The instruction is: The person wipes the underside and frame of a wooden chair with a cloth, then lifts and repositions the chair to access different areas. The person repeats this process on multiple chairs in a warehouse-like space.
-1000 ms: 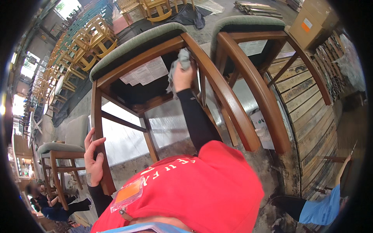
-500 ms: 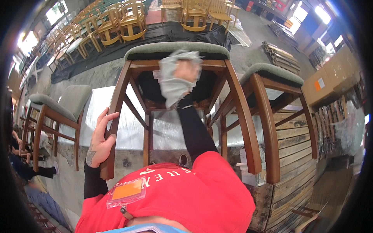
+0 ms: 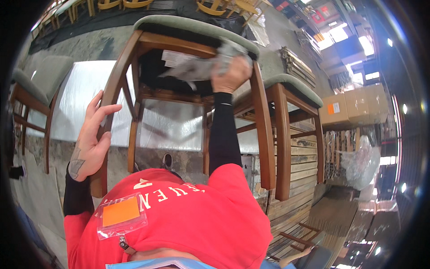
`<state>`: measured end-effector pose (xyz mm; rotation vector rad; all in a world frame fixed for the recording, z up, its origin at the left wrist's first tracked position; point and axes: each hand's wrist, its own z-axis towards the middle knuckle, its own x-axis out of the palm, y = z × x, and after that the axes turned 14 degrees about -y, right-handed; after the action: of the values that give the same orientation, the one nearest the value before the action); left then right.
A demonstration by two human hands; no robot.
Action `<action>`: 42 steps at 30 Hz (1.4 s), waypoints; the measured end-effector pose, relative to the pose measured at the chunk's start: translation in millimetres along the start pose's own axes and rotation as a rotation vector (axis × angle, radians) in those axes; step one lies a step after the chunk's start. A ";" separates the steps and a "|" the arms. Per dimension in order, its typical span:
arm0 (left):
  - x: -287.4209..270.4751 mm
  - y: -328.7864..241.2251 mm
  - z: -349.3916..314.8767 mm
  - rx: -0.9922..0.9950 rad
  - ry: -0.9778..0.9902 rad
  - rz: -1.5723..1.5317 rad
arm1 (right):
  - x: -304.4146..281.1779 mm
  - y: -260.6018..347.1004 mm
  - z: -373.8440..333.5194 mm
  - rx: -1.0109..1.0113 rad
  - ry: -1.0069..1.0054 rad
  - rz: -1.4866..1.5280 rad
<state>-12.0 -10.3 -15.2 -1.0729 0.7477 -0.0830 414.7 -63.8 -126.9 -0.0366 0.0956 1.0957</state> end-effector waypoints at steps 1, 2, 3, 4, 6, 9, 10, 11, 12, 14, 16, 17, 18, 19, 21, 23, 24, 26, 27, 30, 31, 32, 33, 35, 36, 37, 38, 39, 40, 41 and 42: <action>0.5 -1.1 0.9 -0.025 0.007 -0.004 | -3.2 -8.4 5.7 -0.019 -0.097 -0.093; 0.2 -0.3 1.3 -0.048 0.013 -0.011 | 1.0 -5.0 3.3 -0.005 -0.146 -0.137; 0.9 4.0 0.3 0.008 -0.019 0.010 | 15.6 5.7 -1.1 0.086 -0.193 -0.169; 1.6 3.3 4.3 -0.009 -0.021 -0.004 | 32.9 30.8 1.3 0.184 -0.235 -0.202; -0.2 0.0 6.4 -0.041 -0.028 -0.009 | 52.7 97.4 0.8 0.166 -0.225 0.040; -2.3 1.9 4.4 -0.008 -0.028 0.064 | 66.8 181.4 14.3 0.233 0.047 0.618; -1.4 3.9 3.5 -0.013 -0.079 0.029 | 68.7 205.9 27.5 0.307 0.093 0.806; 1.9 5.9 1.7 -0.006 -0.118 -0.010 | 75.3 221.3 36.9 0.281 0.172 0.970; 5.3 6.8 0.5 -0.003 -0.156 -0.049 | 79.9 228.5 44.1 0.253 0.252 1.136; 7.9 16.9 1.2 0.058 -0.408 -0.068 | 68.3 230.4 57.1 -0.009 0.570 0.994; -0.8 23.7 -0.5 0.125 -0.704 -0.123 | 3.8 255.7 57.8 -0.068 0.699 1.130; -9.8 23.8 2.6 0.095 -0.814 -0.160 | -34.5 261.8 63.3 -0.193 0.663 1.240; -20.6 19.0 3.3 0.064 -0.922 -0.187 | -72.9 267.9 69.8 -0.315 0.622 1.363; -27.8 10.9 2.6 0.037 -1.035 -0.209 | -106.7 278.9 64.4 -0.259 0.490 1.565; -30.5 -3.4 -4.8 0.130 -0.995 -0.361 | -110.4 281.4 56.7 -0.200 0.412 1.674; -31.1 -15.8 -9.4 0.163 -0.937 -0.382 | -64.2 267.7 57.6 -0.179 0.537 1.567; -27.6 -16.2 -8.7 0.159 -0.882 -0.340 | -19.7 260.8 56.3 -0.220 0.664 1.344; -23.1 -18.0 -13.4 0.136 -0.768 -0.238 | 67.3 239.0 75.4 -0.278 0.862 0.902; -12.7 -23.6 -8.6 0.137 -0.637 -0.150 | 106.6 221.8 63.6 -0.159 0.567 0.829; 7.5 -26.7 3.6 0.139 -0.449 -0.066 | 128.5 240.2 55.8 -0.516 0.097 2.056; 1.1 -19.1 -4.5 0.026 -0.497 -0.018 | 86.1 274.7 51.2 -0.457 0.186 2.057; -6.4 -11.1 -17.8 -0.039 -0.565 -0.045 | 31.4 296.5 44.0 -0.307 0.337 1.921; -8.1 -7.1 -24.3 -0.052 -0.599 -0.106 | -27.8 294.2 46.3 -0.173 0.391 1.838; -5.3 -15.5 -18.0 -0.005 -0.605 -0.198 | -114.0 285.7 35.7 0.105 0.282 1.809; -12.7 -16.7 -15.0 -0.030 -0.660 -0.419 | -136.6 289.5 24.1 0.205 0.133 1.797; -6.9 -22.6 -9.7 0.042 -0.677 -0.362 | -124.3 293.3 8.5 0.229 -0.097 1.726; 0.0 -25.9 -3.9 0.111 -0.690 -0.311 | -110.2 297.6 -9.0 0.258 -0.315 1.619; 4.3 -27.8 -3.5 0.127 -0.707 -0.273 | -90.1 292.8 -24.9 0.275 -0.223 1.530; 5.8 -27.5 -2.1 0.147 -0.721 -0.240 | -63.5 284.1 -35.3 0.291 -0.134 1.435; 3.8 -24.6 -1.8 0.162 -0.736 -0.208 | -37.2 270.2 -39.3 0.469 -0.052 1.312; 0.7 -21.0 -3.7 0.179 -0.672 -0.143 | -16.3 257.2 -41.6 0.634 0.030 1.183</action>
<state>-7.7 -23.9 0.7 -0.9010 0.0562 0.0869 176.1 36.2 -162.2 0.6478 0.5342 2.1921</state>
